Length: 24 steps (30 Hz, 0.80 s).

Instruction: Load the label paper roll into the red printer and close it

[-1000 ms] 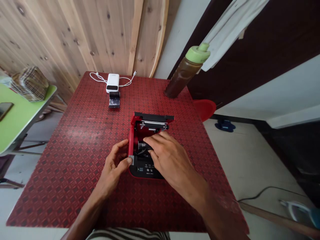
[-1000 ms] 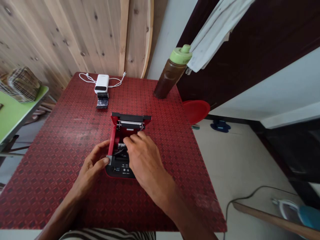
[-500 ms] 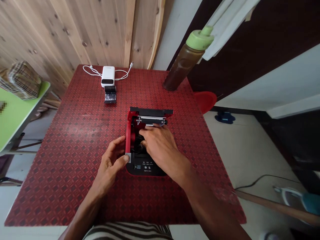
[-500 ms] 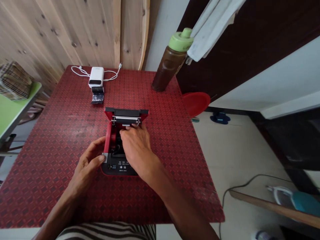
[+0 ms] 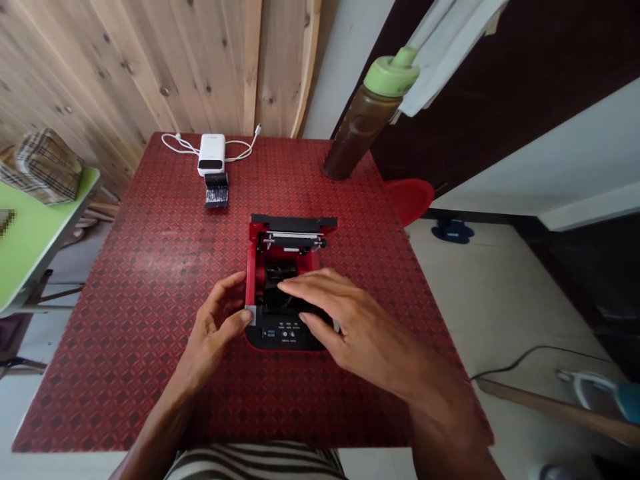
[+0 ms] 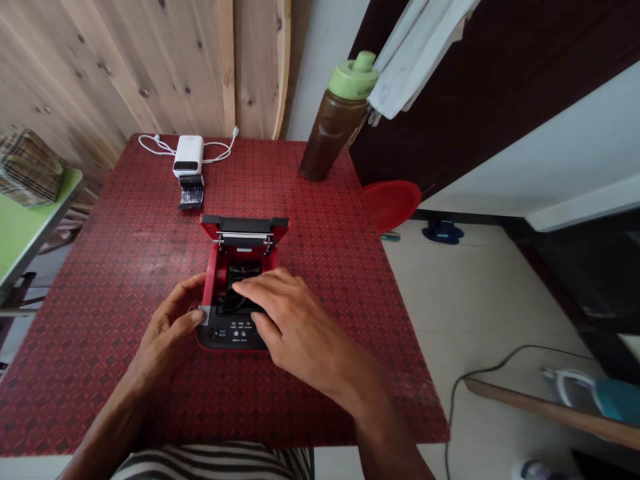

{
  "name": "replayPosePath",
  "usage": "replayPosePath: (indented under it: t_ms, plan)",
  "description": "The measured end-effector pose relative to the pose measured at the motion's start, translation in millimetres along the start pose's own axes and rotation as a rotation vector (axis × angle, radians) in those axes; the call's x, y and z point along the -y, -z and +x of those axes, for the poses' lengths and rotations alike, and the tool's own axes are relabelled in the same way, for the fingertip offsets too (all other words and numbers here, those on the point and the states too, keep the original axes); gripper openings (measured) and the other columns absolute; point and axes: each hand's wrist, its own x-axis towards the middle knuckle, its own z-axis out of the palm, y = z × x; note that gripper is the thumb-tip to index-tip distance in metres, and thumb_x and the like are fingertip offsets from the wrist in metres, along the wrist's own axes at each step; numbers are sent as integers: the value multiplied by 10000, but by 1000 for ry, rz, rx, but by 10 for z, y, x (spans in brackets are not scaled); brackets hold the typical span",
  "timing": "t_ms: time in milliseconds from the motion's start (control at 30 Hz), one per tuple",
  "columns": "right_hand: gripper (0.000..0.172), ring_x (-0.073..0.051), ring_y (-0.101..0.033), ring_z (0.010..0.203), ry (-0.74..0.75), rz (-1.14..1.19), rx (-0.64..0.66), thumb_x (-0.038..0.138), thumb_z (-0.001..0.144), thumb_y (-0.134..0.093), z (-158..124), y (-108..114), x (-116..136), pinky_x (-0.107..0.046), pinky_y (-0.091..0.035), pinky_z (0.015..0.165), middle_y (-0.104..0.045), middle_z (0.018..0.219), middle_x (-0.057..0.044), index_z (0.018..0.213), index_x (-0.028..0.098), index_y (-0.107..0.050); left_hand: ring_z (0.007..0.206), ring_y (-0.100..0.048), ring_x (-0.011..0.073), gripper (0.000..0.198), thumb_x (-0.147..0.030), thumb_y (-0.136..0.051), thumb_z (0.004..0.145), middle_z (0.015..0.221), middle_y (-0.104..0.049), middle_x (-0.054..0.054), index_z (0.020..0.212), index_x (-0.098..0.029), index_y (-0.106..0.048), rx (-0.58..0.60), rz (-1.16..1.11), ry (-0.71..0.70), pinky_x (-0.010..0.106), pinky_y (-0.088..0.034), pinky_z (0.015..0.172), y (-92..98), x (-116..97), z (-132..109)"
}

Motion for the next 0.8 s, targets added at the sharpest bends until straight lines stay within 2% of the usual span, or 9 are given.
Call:
replayPosePath:
  t_ms: [100,167,267,367,433,533,600,733,800]
  plan:
    - [227,-211,-721,1041,52,17,-79,22,1018,-668,-22,-98,16,-419,-639,967,-808,1101,-50,1107,200,-777,1391,-656,350,528,-480,-795,959,1494,-715,114,1432,-273,-686,-48,65,-18,532,-506,1179,37,-56,72]
    - [201,-210,-694,970,71,1,-139,2,1010,-671,-29,-157,44,-384,-637,887,-784,1024,-59,997,178,-768,1408,-637,354,515,-486,-798,957,1489,-712,114,1416,-274,-700,-110,116,-63,556,-471,1206,63,-112,191]
    - [225,-211,-659,935,68,-56,-235,-38,1000,-648,-89,-208,109,-364,-623,840,-757,1000,-73,1029,149,-770,1442,-596,350,483,-527,-763,979,1519,-684,97,1404,-303,-723,-165,162,-221,562,-437,1223,48,-261,453]
    - [219,-201,-654,877,90,-111,-357,-34,1007,-639,-187,-257,176,-348,-611,790,-757,955,-76,1072,125,-776,1420,-596,324,463,-583,-700,1014,1483,-703,77,1404,-334,-736,-129,150,-353,528,-443,1205,-51,-447,693]
    - [200,-201,-665,850,100,-143,-427,-31,1005,-649,-246,-304,208,-350,-610,771,-760,925,-83,1067,110,-776,1300,-647,295,398,-599,-659,1039,1378,-741,62,1305,-332,-786,-90,149,-384,483,-485,1138,-129,-537,778]
    - [192,-212,-691,865,94,-182,-481,-40,988,-671,-310,-385,235,-363,-622,787,-778,944,-107,1079,95,-774,1124,-674,239,310,-564,-653,1061,1186,-762,36,1159,-325,-824,-98,147,-409,418,-508,1060,-195,-577,775]
    - [197,-220,-706,884,99,-207,-504,-41,976,-693,-339,-433,241,-369,-632,800,-796,967,-118,1095,94,-771,1184,-664,234,262,-525,-672,1064,1153,-760,30,1074,-315,-828,-122,142,-415,402,-494,1084,-200,-557,707]
    - [205,-230,-729,914,102,-253,-529,-27,975,-709,-380,-491,241,-383,-649,829,-818,990,-117,1120,105,-766,1430,-591,273,135,-399,-798,993,1263,-768,44,936,-276,-793,-133,169,-367,432,-433,1211,-189,-464,488]
    - [204,-234,-739,934,94,-281,-539,-13,986,-700,-391,-502,249,-384,-653,845,-827,1004,-115,1127,118,-767,1459,-581,294,99,-363,-828,960,1403,-727,51,987,-276,-789,-150,162,-314,453,-450,1214,-201,-389,370]
